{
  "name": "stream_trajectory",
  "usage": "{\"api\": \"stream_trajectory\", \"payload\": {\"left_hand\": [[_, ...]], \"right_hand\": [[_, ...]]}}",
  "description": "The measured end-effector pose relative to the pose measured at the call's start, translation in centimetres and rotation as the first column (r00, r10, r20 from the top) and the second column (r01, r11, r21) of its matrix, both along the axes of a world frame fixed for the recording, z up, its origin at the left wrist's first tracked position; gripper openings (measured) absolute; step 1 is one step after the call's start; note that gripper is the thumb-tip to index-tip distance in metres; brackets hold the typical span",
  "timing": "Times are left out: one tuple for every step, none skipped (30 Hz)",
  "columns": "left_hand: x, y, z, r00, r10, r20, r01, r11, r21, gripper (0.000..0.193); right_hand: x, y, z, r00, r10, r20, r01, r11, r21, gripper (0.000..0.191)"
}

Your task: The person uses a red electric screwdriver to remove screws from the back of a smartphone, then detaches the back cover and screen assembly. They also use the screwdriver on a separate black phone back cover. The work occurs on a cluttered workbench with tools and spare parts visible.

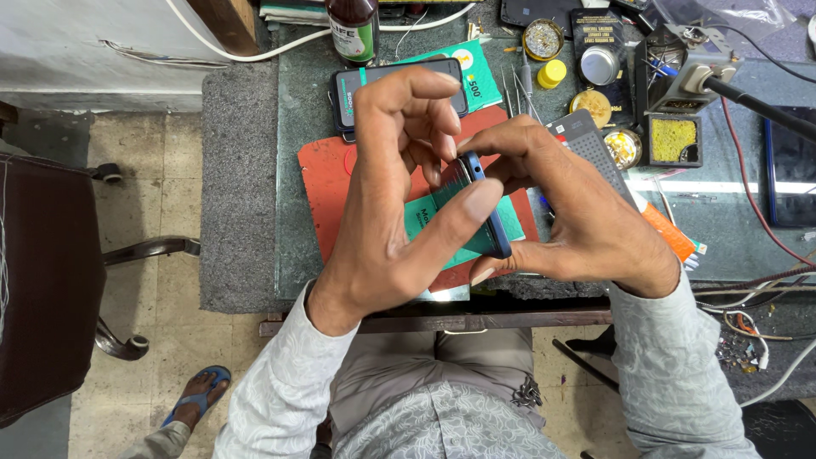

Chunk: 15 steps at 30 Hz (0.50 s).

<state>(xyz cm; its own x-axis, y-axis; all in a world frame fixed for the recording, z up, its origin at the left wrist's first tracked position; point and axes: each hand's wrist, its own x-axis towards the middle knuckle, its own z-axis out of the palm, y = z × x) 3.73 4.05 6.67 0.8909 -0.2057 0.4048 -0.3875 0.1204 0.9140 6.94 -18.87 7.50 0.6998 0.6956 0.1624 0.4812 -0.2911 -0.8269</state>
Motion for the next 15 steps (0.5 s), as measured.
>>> {"api": "stream_trajectory", "payload": {"left_hand": [[0.07,-0.04,0.04,1.000,-0.001,-0.028,0.001,1.000,0.003,0.058],[0.22,-0.07,0.05,0.997,-0.015,-0.081,0.013,1.000,-0.020,0.057],[0.30,-0.08,0.03,0.995,-0.029,-0.096,0.025,0.999,-0.041,0.056],[0.40,-0.09,-0.03,0.993,-0.043,-0.111,0.037,0.997,-0.062,0.055],[0.47,-0.05,-0.10,0.994,-0.056,-0.091,0.049,0.996,-0.080,0.052],[0.52,0.00,-0.19,0.996,-0.060,-0.068,0.054,0.995,-0.084,0.051],[0.58,0.05,-0.28,0.997,-0.064,-0.045,0.060,0.994,-0.089,0.049],[0.61,0.10,-0.38,0.998,-0.059,-0.019,0.058,0.995,-0.081,0.048],[0.65,0.13,-0.45,0.998,-0.055,-0.005,0.055,0.996,-0.070,0.047],[0.68,0.15,-0.50,0.999,-0.051,0.008,0.051,0.997,-0.059,0.045],[0.71,0.17,-0.52,0.999,-0.046,0.008,0.046,0.998,-0.045,0.043],[0.71,0.20,-0.49,0.999,-0.038,0.009,0.038,0.999,-0.027,0.040],[0.71,0.21,-0.43,0.999,-0.030,0.011,0.030,1.000,-0.009,0.037],[0.66,0.24,-0.32,1.000,-0.018,0.014,0.018,1.000,0.013,0.033],[0.63,0.23,-0.21,1.000,0.002,0.029,-0.003,0.999,0.040,0.030]], "right_hand": [[-0.02,0.04,0.00,1.000,0.007,-0.021,-0.006,1.000,0.023,0.082],[0.00,0.10,-0.01,0.999,0.013,-0.041,-0.011,0.999,0.047,0.081],[0.04,0.12,0.00,0.998,0.020,-0.059,-0.015,0.997,0.070,0.080],[0.10,0.12,0.02,0.999,0.025,-0.044,-0.022,0.998,0.064,0.082],[0.18,0.14,0.02,0.999,0.031,-0.031,-0.029,0.998,0.058,0.084],[0.25,0.16,0.00,0.999,0.036,-0.017,-0.035,0.998,0.053,0.086],[0.30,0.19,-0.02,0.999,0.041,-0.022,-0.040,0.997,0.062,0.086],[0.33,0.20,-0.04,0.999,0.047,-0.028,-0.045,0.996,0.071,0.086],[0.38,0.20,-0.07,0.998,0.052,-0.033,-0.049,0.996,0.081,0.085],[0.45,0.21,-0.11,0.999,0.046,-0.019,-0.045,0.997,0.067,0.087],[0.50,0.22,-0.17,0.999,0.040,-0.005,-0.040,0.998,0.054,0.089],[0.55,0.21,-0.23,0.999,0.035,0.008,-0.035,0.999,0.040,0.090],[0.59,0.16,-0.27,0.999,0.037,0.002,-0.037,0.998,0.045,0.089],[0.62,0.10,-0.31,0.999,0.039,-0.005,-0.038,0.998,0.050,0.088],[0.67,0.05,-0.36,0.999,0.041,-0.012,-0.040,0.998,0.056,0.087]]}}
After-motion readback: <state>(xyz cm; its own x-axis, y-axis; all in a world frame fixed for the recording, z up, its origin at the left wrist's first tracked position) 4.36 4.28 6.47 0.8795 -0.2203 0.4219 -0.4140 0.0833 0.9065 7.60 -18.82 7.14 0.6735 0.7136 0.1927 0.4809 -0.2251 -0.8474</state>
